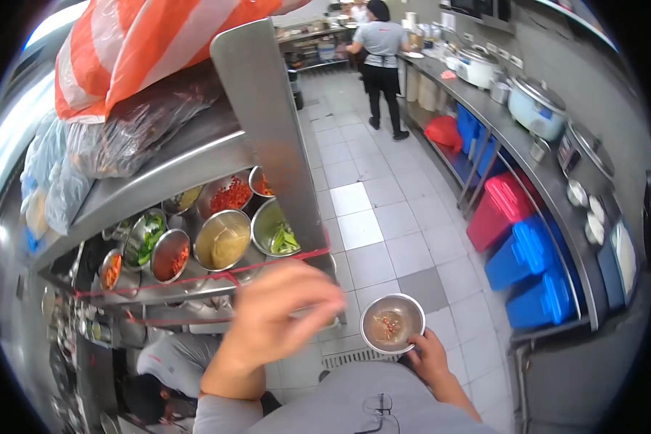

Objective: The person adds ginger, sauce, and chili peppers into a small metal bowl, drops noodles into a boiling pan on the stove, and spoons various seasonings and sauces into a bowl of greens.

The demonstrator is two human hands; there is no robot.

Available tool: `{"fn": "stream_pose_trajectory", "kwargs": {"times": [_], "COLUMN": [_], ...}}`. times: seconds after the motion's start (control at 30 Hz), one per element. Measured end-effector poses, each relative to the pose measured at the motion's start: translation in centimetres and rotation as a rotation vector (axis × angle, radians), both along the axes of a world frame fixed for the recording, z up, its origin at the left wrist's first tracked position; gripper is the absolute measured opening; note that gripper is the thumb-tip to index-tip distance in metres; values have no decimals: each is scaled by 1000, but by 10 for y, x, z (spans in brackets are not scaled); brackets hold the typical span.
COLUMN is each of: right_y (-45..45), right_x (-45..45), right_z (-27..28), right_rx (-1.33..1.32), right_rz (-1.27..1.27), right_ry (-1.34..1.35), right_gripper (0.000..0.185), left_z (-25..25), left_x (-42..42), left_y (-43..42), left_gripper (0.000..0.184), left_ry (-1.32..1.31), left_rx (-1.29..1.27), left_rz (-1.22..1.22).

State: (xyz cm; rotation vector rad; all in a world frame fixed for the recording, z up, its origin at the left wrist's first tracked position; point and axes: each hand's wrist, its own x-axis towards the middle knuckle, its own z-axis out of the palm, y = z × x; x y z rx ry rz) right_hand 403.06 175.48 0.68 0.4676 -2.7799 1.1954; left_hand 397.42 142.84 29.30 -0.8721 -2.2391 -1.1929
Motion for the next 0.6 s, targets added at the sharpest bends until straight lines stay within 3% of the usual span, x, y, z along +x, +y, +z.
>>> {"fn": "stream_pose_trajectory", "kwargs": {"times": [0.1, 0.4, 0.5, 0.6], "right_y": [56, 213, 227, 213], "right_x": [-32, -164, -222, -294], "right_z": [-11, -1, -1, -3], "right_rx": [-10, -8, -21, -48], "right_rz": [-18, 45, 131, 215], "right_ry": [-1, -6, 16, 58], "right_gripper": [32, 32, 31, 31], "left_z": [-40, -106, -125, -156], "left_x": [-46, -166, -187, -207], "left_y": [66, 194, 198, 190], "left_gripper": [22, 19, 25, 36], "left_ry": [-169, -300, -322, -504], "left_rx": [-157, -138, -207, -260], "left_rz": [-214, 171, 256, 366]}}
